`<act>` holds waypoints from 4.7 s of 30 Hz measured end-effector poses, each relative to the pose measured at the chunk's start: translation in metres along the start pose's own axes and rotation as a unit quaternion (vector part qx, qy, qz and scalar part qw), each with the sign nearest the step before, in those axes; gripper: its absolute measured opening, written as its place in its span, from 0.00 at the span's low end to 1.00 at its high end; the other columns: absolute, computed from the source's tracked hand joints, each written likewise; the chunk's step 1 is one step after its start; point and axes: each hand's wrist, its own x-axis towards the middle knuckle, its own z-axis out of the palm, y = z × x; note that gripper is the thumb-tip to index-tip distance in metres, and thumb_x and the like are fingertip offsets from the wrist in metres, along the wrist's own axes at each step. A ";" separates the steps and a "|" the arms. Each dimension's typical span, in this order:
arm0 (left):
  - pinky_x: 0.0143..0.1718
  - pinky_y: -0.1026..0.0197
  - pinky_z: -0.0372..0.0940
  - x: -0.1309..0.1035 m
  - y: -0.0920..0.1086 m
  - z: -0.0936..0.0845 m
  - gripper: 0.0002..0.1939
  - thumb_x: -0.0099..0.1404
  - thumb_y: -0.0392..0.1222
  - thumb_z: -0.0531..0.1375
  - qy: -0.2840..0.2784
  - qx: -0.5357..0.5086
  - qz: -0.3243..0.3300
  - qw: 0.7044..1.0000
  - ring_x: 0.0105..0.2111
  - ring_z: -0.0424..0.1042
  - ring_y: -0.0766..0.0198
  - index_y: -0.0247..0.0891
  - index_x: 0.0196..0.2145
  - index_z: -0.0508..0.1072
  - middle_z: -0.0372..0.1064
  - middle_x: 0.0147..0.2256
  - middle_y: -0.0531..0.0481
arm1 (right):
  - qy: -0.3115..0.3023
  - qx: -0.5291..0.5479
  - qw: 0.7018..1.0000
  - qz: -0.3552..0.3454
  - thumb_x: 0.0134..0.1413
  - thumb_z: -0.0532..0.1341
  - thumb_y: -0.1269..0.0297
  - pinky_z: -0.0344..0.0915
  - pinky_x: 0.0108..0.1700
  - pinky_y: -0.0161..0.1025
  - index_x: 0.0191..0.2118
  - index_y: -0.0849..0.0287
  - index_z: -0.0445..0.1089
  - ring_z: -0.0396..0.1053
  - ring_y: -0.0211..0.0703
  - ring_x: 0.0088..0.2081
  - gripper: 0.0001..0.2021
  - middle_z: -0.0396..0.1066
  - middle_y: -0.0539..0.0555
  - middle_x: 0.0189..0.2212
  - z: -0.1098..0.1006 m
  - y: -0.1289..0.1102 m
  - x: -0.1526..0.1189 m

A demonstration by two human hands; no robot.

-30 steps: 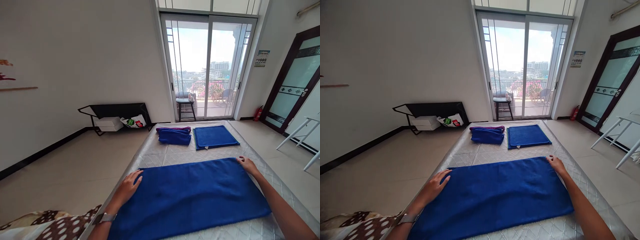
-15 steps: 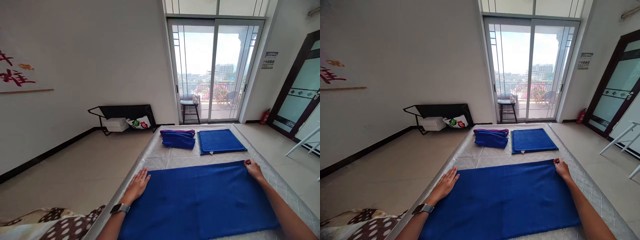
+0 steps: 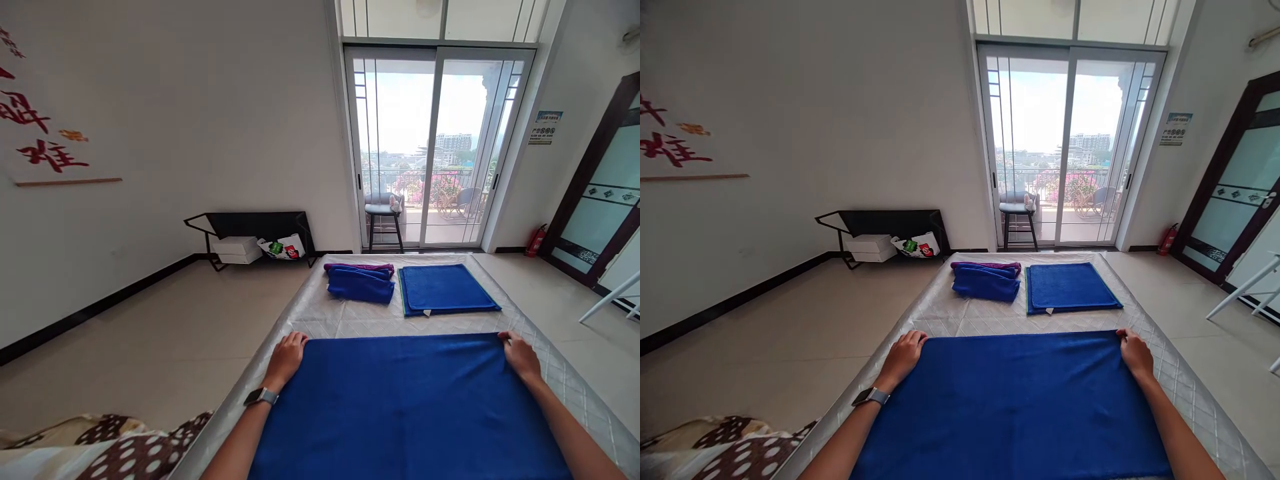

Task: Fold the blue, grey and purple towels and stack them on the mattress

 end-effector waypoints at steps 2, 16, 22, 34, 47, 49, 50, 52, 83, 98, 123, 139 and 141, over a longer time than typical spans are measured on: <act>0.45 0.51 0.69 0.004 0.004 -0.001 0.19 0.72 0.42 0.45 0.000 0.003 0.001 1.000 0.42 0.75 0.50 0.36 0.39 0.75 0.76 0.40 0.41 | 0.010 -0.013 1.000 -0.008 0.63 0.46 0.65 0.70 0.41 0.43 0.48 0.58 0.75 0.77 0.54 0.45 0.20 0.77 0.63 0.48 0.002 -0.004 -0.004; 0.65 0.45 0.56 -0.031 0.019 0.019 0.26 0.73 0.50 0.44 -0.020 -0.038 0.020 0.999 0.65 0.59 0.52 0.40 0.63 0.65 0.63 0.63 0.45 | 0.055 -0.131 0.973 -0.181 0.61 0.48 0.74 0.66 0.55 0.49 0.53 0.61 0.74 0.70 0.55 0.55 0.22 0.72 0.64 0.55 0.010 -0.098 -0.052; 0.65 0.42 0.53 -0.030 0.008 0.034 0.26 0.73 0.47 0.45 -0.025 -0.015 0.037 0.999 0.66 0.55 0.51 0.40 0.65 0.62 0.60 0.64 0.42 | -0.112 0.029 0.912 -0.393 0.66 0.49 0.57 0.50 0.68 0.54 0.67 0.55 0.59 0.54 0.53 0.68 0.26 0.59 0.56 0.66 0.076 -0.218 -0.126; 0.66 0.43 0.51 -0.031 0.007 0.038 0.27 0.74 0.46 0.46 -0.041 -0.007 0.030 0.999 0.67 0.53 0.51 0.39 0.67 0.59 0.57 0.66 0.40 | -0.097 -0.057 0.965 -0.235 0.69 0.43 0.47 0.45 0.69 0.54 0.68 0.52 0.56 0.50 0.51 0.69 0.29 0.55 0.55 0.69 0.071 -0.112 -0.071; 0.68 0.44 0.47 -0.031 0.009 0.032 0.28 0.74 0.48 0.45 -0.072 -0.007 0.003 0.997 0.69 0.49 0.52 0.38 0.68 0.55 0.50 0.69 0.41 | 0.016 -0.147 0.985 -0.090 0.64 0.60 0.56 0.71 0.50 0.50 0.55 0.57 0.68 0.70 0.46 0.49 0.17 0.68 0.57 0.54 0.032 0.002 -0.011; 0.68 0.44 0.47 -0.030 0.010 0.031 0.28 0.74 0.47 0.45 -0.074 -0.003 0.006 0.997 0.68 0.50 0.52 0.38 0.68 0.56 0.50 0.69 0.40 | 0.026 -0.151 0.984 -0.087 0.64 0.60 0.56 0.71 0.50 0.50 0.55 0.57 0.68 0.70 0.46 0.49 0.17 0.68 0.57 0.54 0.034 0.001 -0.011; 0.67 0.43 0.48 -0.030 0.011 0.031 0.28 0.74 0.48 0.46 -0.072 -0.002 0.008 0.997 0.68 0.50 0.52 0.38 0.68 0.56 0.51 0.68 0.40 | 0.030 -0.152 0.984 -0.089 0.64 0.60 0.56 0.71 0.50 0.50 0.55 0.57 0.68 0.70 0.46 0.49 0.17 0.68 0.57 0.54 0.034 0.000 -0.011; 0.67 0.43 0.49 -0.029 0.011 0.030 0.28 0.74 0.48 0.46 -0.065 0.000 0.013 0.998 0.68 0.52 0.51 0.38 0.68 0.57 0.52 0.68 0.40 | 0.037 -0.152 0.983 -0.096 0.64 0.60 0.56 0.71 0.50 0.50 0.55 0.56 0.68 0.70 0.46 0.49 0.17 0.68 0.57 0.54 0.034 -0.007 -0.010; 0.67 0.44 0.47 -0.032 -0.024 0.064 0.29 0.73 0.49 0.44 -0.078 0.012 0.040 0.996 0.69 0.49 0.52 0.42 0.68 0.56 0.51 0.69 0.43 | -0.083 -0.141 0.983 -0.086 0.67 0.39 0.54 0.44 0.70 0.47 0.70 0.70 0.49 0.45 0.46 0.71 0.33 0.48 0.61 0.70 0.025 0.009 -0.021; 0.67 0.44 0.48 -0.028 0.000 0.046 0.28 0.72 0.47 0.43 -0.068 -0.008 0.015 0.998 0.68 0.50 0.52 0.41 0.67 0.60 0.53 0.68 0.42 | 0.013 -0.121 0.975 -0.185 0.64 0.42 0.67 0.47 0.69 0.55 0.68 0.68 0.54 0.49 0.53 0.69 0.29 0.54 0.64 0.67 0.032 -0.087 -0.074; 0.66 0.44 0.49 -0.027 0.015 0.021 0.28 0.73 0.49 0.44 -0.076 -0.013 0.010 0.997 0.67 0.54 0.52 0.42 0.67 0.59 0.57 0.66 0.43 | -0.061 -0.149 0.985 -0.063 0.67 0.37 0.50 0.44 0.70 0.53 0.71 0.68 0.47 0.45 0.50 0.71 0.35 0.47 0.62 0.70 0.008 0.045 -0.091; 0.66 0.41 0.51 -0.165 0.030 -0.009 0.28 0.73 0.51 0.46 -0.139 -0.028 0.101 0.985 0.69 0.46 0.51 0.51 0.69 0.50 0.46 0.70 0.49 | -0.137 0.013 0.946 -0.295 0.69 0.37 0.46 0.45 0.70 0.51 0.71 0.61 0.45 0.43 0.48 0.71 0.34 0.44 0.55 0.71 0.047 -0.132 -0.198; 0.66 0.39 0.51 -0.192 0.027 -0.006 0.30 0.72 0.55 0.47 -0.151 -0.023 0.077 0.985 0.69 0.44 0.50 0.54 0.69 0.46 0.44 0.70 0.52 | -0.173 0.033 0.927 -0.332 0.68 0.38 0.45 0.43 0.71 0.51 0.71 0.61 0.45 0.42 0.49 0.71 0.35 0.43 0.56 0.71 0.060 -0.161 -0.216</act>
